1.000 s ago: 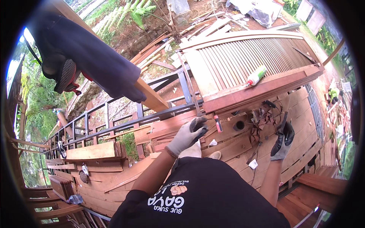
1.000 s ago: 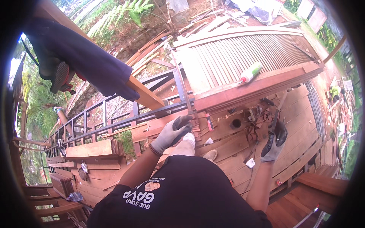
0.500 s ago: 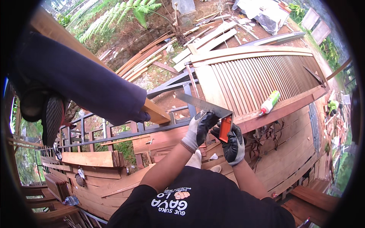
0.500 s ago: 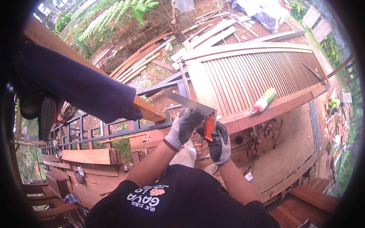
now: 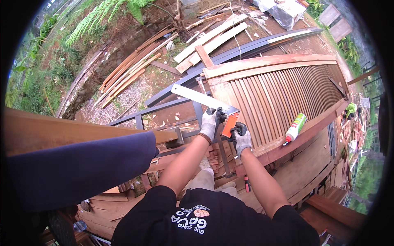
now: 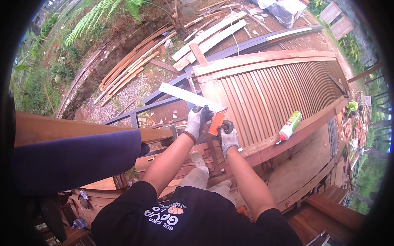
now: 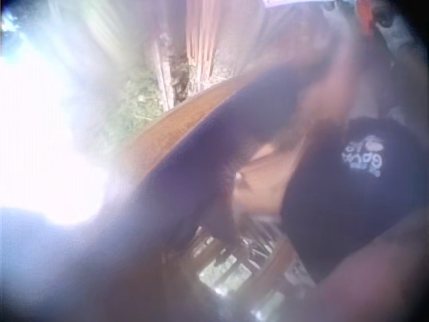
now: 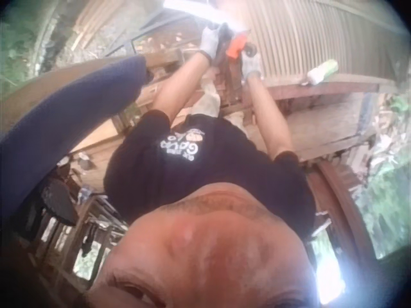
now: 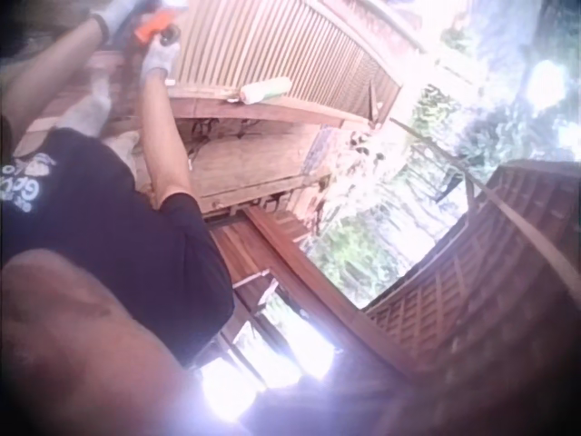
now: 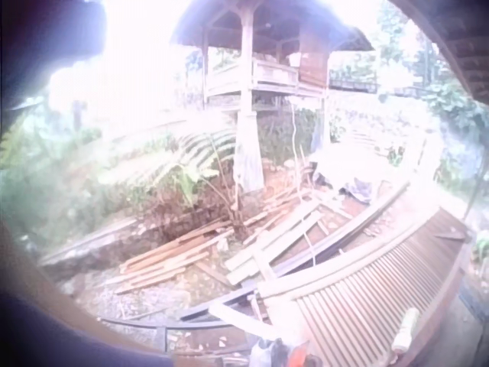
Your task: The person measures and marks wooden planks on a partially built wooden structure using a try square and a pencil. They repeatedly position the square, draw lines, and adjust the tool to ensure accurate markings on the wood.
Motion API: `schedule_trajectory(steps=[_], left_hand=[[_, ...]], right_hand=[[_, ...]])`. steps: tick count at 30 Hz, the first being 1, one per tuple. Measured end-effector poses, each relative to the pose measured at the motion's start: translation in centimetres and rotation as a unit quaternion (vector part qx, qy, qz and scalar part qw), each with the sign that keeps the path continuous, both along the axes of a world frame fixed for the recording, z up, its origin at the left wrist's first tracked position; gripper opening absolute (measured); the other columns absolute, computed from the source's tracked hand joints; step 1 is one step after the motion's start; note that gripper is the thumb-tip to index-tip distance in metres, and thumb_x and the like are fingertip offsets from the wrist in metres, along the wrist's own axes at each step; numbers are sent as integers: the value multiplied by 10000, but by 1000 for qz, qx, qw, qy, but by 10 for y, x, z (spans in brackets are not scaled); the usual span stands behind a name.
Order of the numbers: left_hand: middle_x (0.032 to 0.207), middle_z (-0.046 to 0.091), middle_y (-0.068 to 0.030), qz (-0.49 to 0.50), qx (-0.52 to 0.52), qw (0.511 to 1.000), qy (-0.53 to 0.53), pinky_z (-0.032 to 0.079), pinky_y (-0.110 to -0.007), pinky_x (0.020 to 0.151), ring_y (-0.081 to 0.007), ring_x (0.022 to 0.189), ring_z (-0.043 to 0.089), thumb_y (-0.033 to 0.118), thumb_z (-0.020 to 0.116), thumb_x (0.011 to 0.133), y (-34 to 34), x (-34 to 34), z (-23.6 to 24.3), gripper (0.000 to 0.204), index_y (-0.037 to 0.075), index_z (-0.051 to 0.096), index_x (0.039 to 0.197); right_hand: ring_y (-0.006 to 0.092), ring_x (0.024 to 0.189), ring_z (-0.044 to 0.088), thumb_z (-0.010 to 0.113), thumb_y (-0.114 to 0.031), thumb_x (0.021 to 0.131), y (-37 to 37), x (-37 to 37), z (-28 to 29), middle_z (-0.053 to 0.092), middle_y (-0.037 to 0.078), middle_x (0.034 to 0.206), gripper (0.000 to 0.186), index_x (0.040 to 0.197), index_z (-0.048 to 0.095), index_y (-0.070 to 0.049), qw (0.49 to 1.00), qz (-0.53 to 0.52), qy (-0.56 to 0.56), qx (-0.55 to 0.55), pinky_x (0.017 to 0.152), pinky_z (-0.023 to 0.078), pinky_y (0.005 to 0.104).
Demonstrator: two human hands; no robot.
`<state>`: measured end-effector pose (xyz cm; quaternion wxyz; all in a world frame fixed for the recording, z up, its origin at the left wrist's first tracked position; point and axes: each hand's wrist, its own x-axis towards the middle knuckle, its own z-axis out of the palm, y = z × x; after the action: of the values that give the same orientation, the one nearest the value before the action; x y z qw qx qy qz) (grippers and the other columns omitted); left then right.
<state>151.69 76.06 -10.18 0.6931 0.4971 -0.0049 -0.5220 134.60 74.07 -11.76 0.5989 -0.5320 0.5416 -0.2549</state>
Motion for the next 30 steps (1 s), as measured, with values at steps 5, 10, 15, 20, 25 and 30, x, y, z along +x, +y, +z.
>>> schedule_trajectory(steps=[5,10,15,20,25,30], left_hand=[[844,699,-97,12,23,1000,-7,583,-316,644,-191,708,682,153,722,943,-40,43,-45,209,6,639,1066],[794,695,-102,35,32,997,-54,572,-318,562,-185,609,673,143,673,968,-85,83,-75,151,6,630,1014],[744,682,-66,-6,70,992,-101,516,-301,506,-149,587,645,159,647,986,-114,112,-66,138,24,635,1011],[779,706,-96,-73,136,960,-232,535,-317,544,-165,593,661,212,629,983,-130,133,-65,194,22,662,962],[1061,714,-191,-136,179,758,-612,522,-464,892,-371,1004,669,251,641,897,-126,116,-47,287,82,698,1122],[1151,633,-171,24,192,691,-697,446,-469,994,-361,1126,566,248,704,840,-117,104,-62,322,98,689,1124]], right_hand=[[196,927,711,662,-45,895,-29,54,12,729,97,1033,376,1262,585,-74,997,2,75,4,741,596,348],[282,1029,695,694,-110,885,-62,97,-11,713,135,1099,435,1295,552,-96,977,16,171,-130,905,548,397],[373,1093,649,672,-110,861,-99,127,-53,654,192,1200,525,1356,505,-61,953,1,158,-258,968,514,457],[380,1160,591,692,-22,814,-112,146,-50,609,204,1240,519,1313,553,-32,914,19,184,-360,1011,488,444],[266,1078,651,652,21,848,-133,158,-49,656,138,1184,426,1265,580,-24,958,-79,76,-265,987,505,373],[247,1064,654,652,19,852,-135,164,-61,666,128,1155,406,1251,584,-20,955,-129,94,-251,963,508,369]])
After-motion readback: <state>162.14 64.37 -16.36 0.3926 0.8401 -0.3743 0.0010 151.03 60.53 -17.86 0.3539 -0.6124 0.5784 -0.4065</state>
